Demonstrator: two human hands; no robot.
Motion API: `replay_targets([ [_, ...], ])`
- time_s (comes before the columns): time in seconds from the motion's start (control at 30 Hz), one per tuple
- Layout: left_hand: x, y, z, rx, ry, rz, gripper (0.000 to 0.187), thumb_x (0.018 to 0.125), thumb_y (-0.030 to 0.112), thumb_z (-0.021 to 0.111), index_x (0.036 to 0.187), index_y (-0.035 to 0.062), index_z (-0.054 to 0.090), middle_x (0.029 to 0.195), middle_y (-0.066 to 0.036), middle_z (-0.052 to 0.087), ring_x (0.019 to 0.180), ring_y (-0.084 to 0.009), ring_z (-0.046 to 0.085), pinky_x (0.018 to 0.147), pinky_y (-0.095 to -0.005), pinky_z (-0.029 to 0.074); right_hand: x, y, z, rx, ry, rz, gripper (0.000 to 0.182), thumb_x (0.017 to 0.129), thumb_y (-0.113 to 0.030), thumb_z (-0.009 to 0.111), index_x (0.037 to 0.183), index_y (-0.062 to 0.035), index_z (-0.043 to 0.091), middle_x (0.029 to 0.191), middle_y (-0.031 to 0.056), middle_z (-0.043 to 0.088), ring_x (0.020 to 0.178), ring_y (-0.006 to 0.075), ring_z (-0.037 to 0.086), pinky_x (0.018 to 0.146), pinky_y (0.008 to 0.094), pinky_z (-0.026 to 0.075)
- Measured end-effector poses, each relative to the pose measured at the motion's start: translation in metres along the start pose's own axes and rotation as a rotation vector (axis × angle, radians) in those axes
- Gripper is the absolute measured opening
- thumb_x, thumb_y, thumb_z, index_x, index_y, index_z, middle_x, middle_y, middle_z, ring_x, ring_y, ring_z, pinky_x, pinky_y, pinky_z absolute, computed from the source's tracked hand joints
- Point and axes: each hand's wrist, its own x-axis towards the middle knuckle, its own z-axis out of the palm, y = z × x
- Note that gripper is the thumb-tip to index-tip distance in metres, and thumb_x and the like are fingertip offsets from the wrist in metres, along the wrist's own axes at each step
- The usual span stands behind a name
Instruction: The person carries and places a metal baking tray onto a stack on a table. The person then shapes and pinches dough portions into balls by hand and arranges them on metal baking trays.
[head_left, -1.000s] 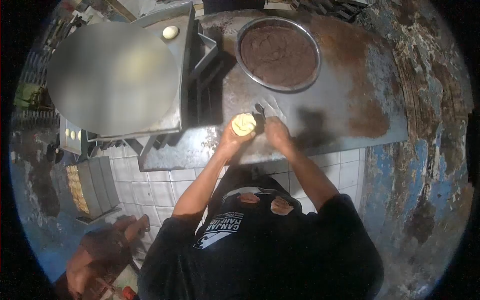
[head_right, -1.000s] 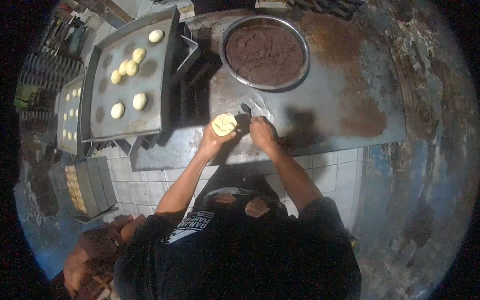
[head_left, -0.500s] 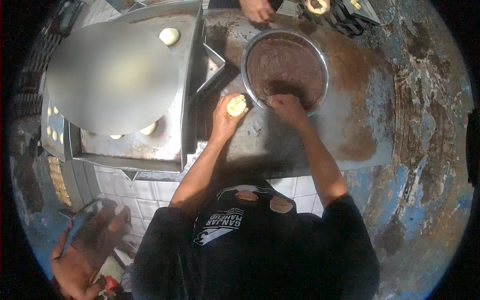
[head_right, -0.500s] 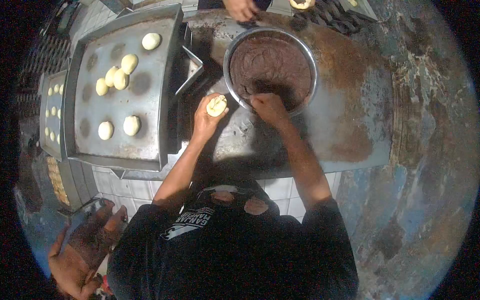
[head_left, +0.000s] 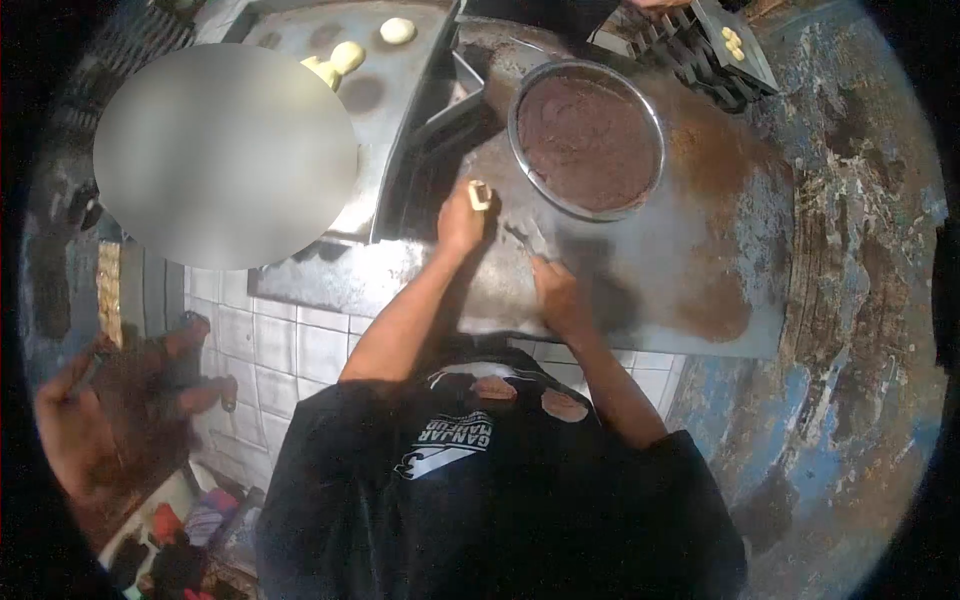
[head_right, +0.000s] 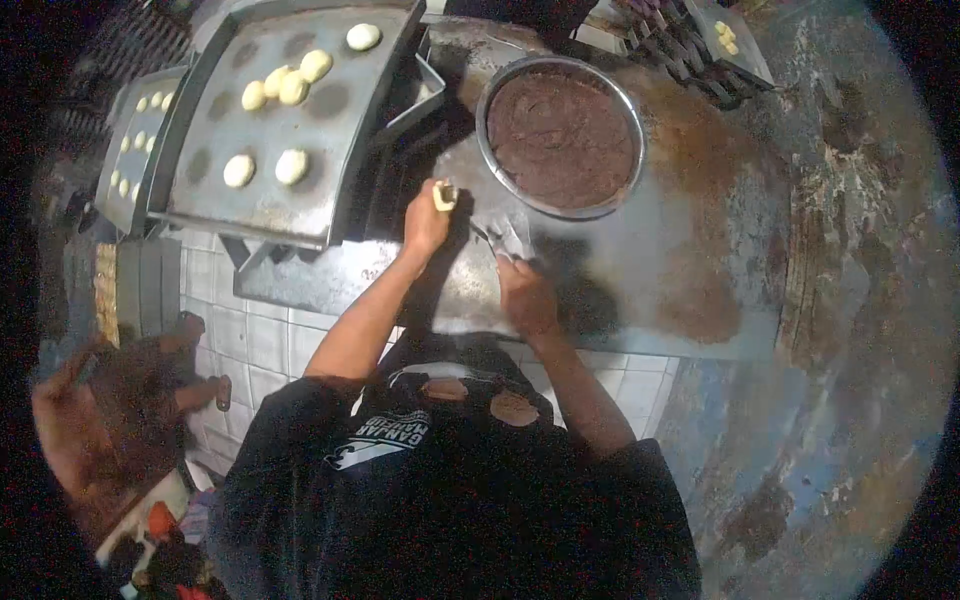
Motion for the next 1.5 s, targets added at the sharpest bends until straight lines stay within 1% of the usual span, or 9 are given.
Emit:
replay_targets([
  [0.13, -0.060, -0.016, 0.012, -0.729, -0.150, 0.150, 0.032, 0.090, 0.008, 0.067, 0.121, 0.0060, 0.061, 0.102, -0.007, 0.070, 0.098, -0.0208, 0.066, 0.087, -0.0348, 0.052, -0.007, 0.017, 0.021, -0.112, 0.333, -0.191, 0.036, 0.092, -0.012, 0.068, 0.126, 0.0002, 0.063, 0.099, 0.0162, 0.069, 0.083, 0.0331, 0.069, 0.074, 0.0369, 0.057],
  [0.23, -0.123, -0.007, 0.035, -0.752, -0.164, 0.340, 0.050, 0.083, 0.013, 0.079, 0.126, 0.0079, 0.054, 0.107, -0.004, 0.065, 0.099, -0.0196, 0.063, 0.087, -0.0337, 0.052, 0.005, -0.027, -0.012, 0.948, 0.098, 0.292, 0.050, 0.093, -0.005, 0.062, 0.142, -0.0007, 0.052, 0.122, 0.0200, 0.067, 0.119, 0.0312, 0.062, 0.104, 0.0447, 0.048],
  [0.37, -0.174, 0.010, 0.025, -0.544, -0.063, 0.322, 0.051, 0.083, 0.008, 0.081, 0.126, 0.0093, 0.053, 0.112, -0.002, 0.061, 0.104, -0.0159, 0.059, 0.090, -0.0313, 0.049, -0.054, -0.059, -0.039, 0.114, 0.156, -0.476, 0.057, 0.095, 0.002, 0.053, 0.151, -0.0009, 0.040, 0.126, 0.0174, 0.067, 0.125, 0.0302, 0.059, 0.110, 0.0416, 0.045],
  [0.67, -0.255, 0.039, 0.010, -1.069, -0.243, 0.067, 0.028, 0.102, 0.027, 0.064, 0.119, 0.0056, 0.067, 0.107, -0.005, 0.069, 0.103, -0.0129, 0.062, 0.092, -0.0309, 0.051, -0.119, -0.094, -0.051, 0.253, 0.484, -0.109, 0.037, 0.098, -0.014, 0.064, 0.131, -0.0009, 0.056, 0.113, 0.0096, 0.072, 0.109, 0.0251, 0.066, 0.094, 0.0397, 0.048],
  [0.87, -0.277, 0.029, -0.013, -0.462, -0.016, 0.458, 0.043, 0.104, 0.028, 0.059, 0.136, -0.0003, 0.062, 0.128, -0.014, 0.069, 0.116, -0.0195, 0.063, 0.100, -0.0337, 0.049, -0.112, -0.053, -0.016, 1.592, -0.053, 0.319, 0.030, 0.093, -0.003, 0.067, 0.122, 0.0041, 0.063, 0.106, 0.0075, 0.073, 0.095, 0.0161, 0.068, 0.085, 0.0298, 0.053],
  [1.07, -0.279, -0.023, -0.054, -0.181, -0.119, 0.478, 0.041, 0.098, 0.023, 0.065, 0.134, 0.0056, 0.065, 0.115, -0.014, 0.074, 0.105, -0.0185, 0.067, 0.092, -0.0340, 0.053, -0.115, -0.148, -0.080, 0.440, 0.068, -0.589, 0.033, 0.091, -0.004, 0.071, 0.122, 0.0025, 0.065, 0.101, 0.0074, 0.074, 0.088, 0.0175, 0.070, 0.081, 0.0315, 0.057],
  [1.2, -0.303, -0.009, -0.107, -0.272, -0.075, 0.256, 0.046, 0.101, 0.033, 0.062, 0.140, 0.0076, 0.062, 0.114, -0.015, 0.074, 0.107, -0.0199, 0.067, 0.094, -0.0374, 0.052, -0.077, -0.154, -0.051, 1.041, 0.174, -0.182, 0.050, 0.089, -0.003, 0.072, 0.137, -0.0014, 0.056, 0.106, 0.0100, 0.071, 0.094, 0.0165, 0.067, 0.089, 0.0312, 0.056],
  [1.33, -0.306, -0.019, -0.131, -0.389, -0.001, 0.323, 0.058, 0.100, 0.038, 0.065, 0.148, 0.0059, 0.054, 0.132, -0.015, 0.065, 0.116, -0.0223, 0.063, 0.099, -0.0372, 0.050, -0.041, -0.187, -0.075, 0.913, -0.533, -0.244, 0.055, 0.091, 0.000, 0.068, 0.142, 0.0042, 0.048, 0.106, 0.0106, 0.070, 0.095, 0.0149, 0.066, 0.089, 0.0283, 0.054],
  [1.5, -0.292, -0.031, -0.201, -0.961, -0.134, 0.431, 0.051, 0.107, 0.035, 0.054, 0.144, 0.0012, 0.055, 0.136, -0.011, 0.063, 0.126, -0.0197, 0.058, 0.110, -0.0327, 0.042, -0.005, -0.248, -0.048, 1.209, -0.200, -0.291, 0.057, 0.088, -0.005, 0.074, 0.140, 0.0033, 0.051, 0.114, 0.0144, 0.069, 0.105, 0.0205, 0.067, 0.093, 0.0314, 0.053],
])
